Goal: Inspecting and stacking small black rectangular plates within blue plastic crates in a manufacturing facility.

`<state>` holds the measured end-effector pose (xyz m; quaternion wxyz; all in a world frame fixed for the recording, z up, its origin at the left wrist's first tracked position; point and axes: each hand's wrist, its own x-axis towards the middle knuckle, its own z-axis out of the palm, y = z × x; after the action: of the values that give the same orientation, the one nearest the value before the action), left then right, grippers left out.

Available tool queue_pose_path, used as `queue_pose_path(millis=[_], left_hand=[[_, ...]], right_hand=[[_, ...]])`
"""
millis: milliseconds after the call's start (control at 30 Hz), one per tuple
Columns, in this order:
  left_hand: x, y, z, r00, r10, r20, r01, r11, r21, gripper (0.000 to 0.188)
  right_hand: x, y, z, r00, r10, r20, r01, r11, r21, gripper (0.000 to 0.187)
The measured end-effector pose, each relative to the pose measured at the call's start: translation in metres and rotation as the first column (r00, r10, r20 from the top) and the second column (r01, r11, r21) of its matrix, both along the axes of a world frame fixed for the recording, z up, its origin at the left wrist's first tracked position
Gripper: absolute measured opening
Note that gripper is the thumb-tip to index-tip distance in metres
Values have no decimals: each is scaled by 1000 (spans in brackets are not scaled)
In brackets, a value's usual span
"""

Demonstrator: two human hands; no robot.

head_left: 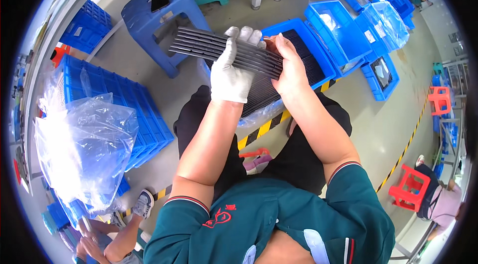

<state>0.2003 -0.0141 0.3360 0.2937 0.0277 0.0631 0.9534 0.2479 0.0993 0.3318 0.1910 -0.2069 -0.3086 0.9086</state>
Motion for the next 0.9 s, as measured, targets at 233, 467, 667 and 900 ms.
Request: queue_pose_path(millis=[233,467,667,900], left_hand=[[-5,-4,-4,998,-18,60,19,1000,-9,26],[-3,-20,0,978,-177,108,185,981,-62,24],[4,-29,-10,944,-290,155,308,946,-105,33],[2,-31,-2,951,-256,170,270,961,-61,34]], right_hand=[[12,-8,-1,997,73,-3,-73,997,23,19],[25,30,17,999,-11,34,-10,836,548,17],[37,24,37,997,46,56,-72,627,775,15],[42,32,36,979,139,151,-202,538,818,16]])
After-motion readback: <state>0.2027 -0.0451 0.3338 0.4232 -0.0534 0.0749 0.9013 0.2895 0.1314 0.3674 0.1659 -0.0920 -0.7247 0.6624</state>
